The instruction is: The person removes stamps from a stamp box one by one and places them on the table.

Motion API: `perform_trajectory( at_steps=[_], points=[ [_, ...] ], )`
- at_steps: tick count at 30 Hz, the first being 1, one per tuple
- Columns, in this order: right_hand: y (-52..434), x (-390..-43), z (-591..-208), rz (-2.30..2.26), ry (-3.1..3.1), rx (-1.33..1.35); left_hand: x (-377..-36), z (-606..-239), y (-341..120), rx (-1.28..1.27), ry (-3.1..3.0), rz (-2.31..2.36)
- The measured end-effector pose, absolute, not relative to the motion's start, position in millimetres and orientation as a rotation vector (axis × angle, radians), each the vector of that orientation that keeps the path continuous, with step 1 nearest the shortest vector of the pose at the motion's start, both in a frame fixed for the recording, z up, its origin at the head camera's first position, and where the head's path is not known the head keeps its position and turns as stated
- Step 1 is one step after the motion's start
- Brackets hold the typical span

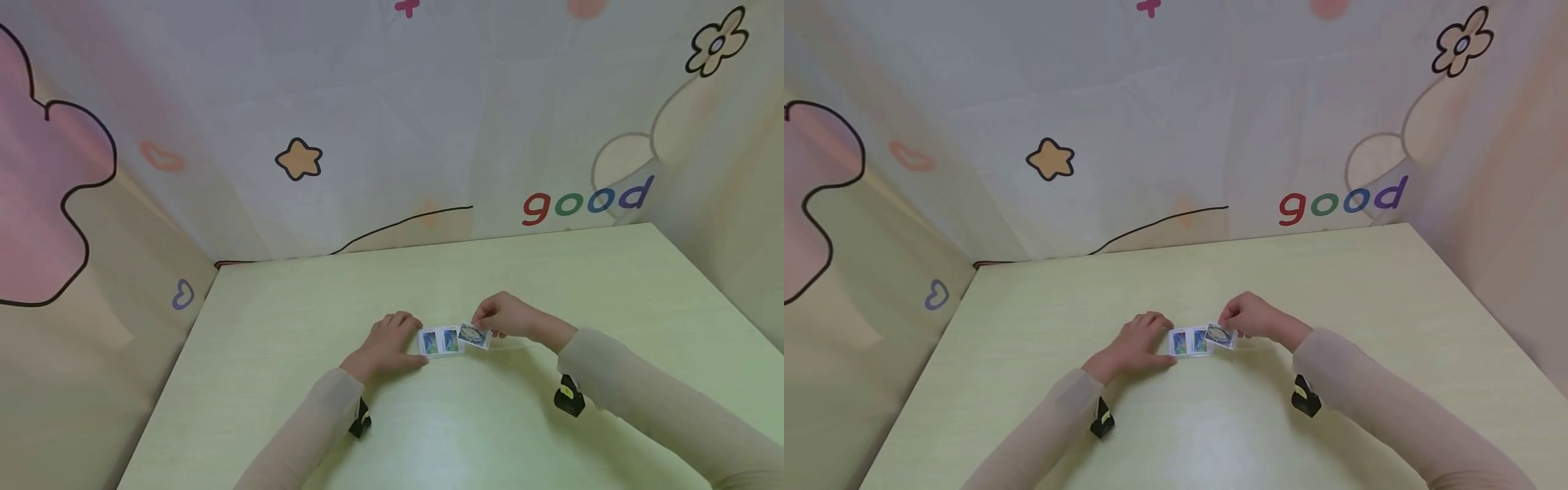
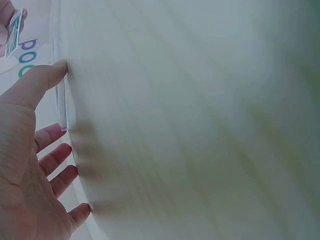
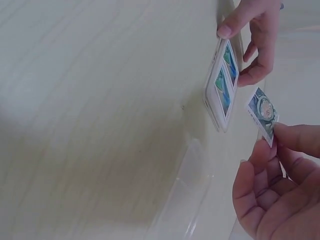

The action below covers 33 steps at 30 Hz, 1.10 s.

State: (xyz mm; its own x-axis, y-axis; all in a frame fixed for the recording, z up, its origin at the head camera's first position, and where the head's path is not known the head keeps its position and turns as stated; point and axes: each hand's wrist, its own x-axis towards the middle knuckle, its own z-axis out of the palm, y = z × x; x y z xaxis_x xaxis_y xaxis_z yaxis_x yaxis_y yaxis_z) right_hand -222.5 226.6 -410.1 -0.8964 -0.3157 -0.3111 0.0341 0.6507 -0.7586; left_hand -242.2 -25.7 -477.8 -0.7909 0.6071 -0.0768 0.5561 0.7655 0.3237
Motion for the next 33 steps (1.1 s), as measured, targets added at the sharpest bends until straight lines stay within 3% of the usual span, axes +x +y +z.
perform_trajectory(
  at_steps=[18,33],
  points=[
    [224.6,-198.2,-426.2,-1.176,2.375,-0.272,-241.2,-476.7,-24.0,0.914,2.774,0.480],
    [214.8,-186.4,-439.5,-1.083,2.317,-0.498,-242.6,-476.8,-23.5,0.911,2.773,0.459]
  ],
)
